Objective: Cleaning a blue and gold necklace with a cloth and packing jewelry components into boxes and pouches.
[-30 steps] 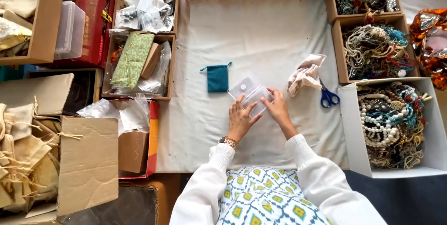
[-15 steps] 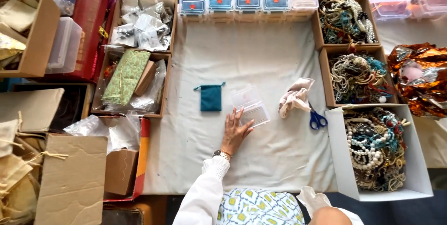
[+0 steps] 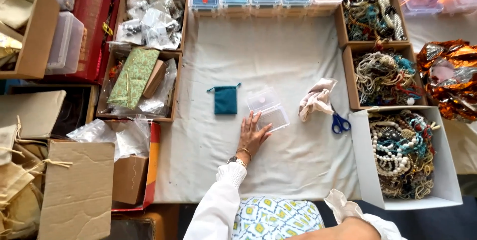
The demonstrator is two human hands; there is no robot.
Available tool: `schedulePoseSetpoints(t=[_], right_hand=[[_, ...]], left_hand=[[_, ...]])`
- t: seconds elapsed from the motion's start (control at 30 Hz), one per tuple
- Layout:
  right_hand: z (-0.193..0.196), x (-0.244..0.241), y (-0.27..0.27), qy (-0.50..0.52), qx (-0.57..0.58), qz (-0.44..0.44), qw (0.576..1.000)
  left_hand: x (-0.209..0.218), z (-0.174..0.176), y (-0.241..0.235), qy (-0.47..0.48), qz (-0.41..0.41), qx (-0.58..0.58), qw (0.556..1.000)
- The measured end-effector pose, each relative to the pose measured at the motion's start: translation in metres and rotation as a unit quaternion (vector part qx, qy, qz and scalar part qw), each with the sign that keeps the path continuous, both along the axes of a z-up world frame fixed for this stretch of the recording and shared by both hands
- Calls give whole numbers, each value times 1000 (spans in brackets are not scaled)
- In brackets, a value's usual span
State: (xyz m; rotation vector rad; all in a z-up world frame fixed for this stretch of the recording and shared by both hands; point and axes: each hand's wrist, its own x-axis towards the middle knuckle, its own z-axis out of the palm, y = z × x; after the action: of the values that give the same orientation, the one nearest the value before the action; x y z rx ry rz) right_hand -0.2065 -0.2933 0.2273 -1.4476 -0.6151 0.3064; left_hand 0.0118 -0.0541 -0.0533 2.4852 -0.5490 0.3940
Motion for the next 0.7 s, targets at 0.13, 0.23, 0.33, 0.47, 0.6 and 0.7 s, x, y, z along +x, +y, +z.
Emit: schedulePoseSetpoints(t=[0.13, 0.23, 0.33, 0.47, 0.6, 0.7], right_hand=[[7, 16, 3, 28, 32, -14, 999], [-2, -9, -7, 46, 56, -23, 997], [-11, 23, -25, 63, 78, -33, 994], [-31, 124, -43, 79, 102, -49, 990], [-68, 231, -33, 89, 125, -72, 986], [-110, 298, -9, -124, -697, -256, 658]], left_hand=[[0, -1, -1, -6, 2, 6, 1000], [-1, 5, 0, -7, 23, -18, 1000], [1, 12, 1, 6, 87, -2, 996], [1, 7, -2, 34, 106, 51, 993], [2, 0, -2, 20, 109, 8, 994], [4, 10, 1, 15, 115, 10, 993]])
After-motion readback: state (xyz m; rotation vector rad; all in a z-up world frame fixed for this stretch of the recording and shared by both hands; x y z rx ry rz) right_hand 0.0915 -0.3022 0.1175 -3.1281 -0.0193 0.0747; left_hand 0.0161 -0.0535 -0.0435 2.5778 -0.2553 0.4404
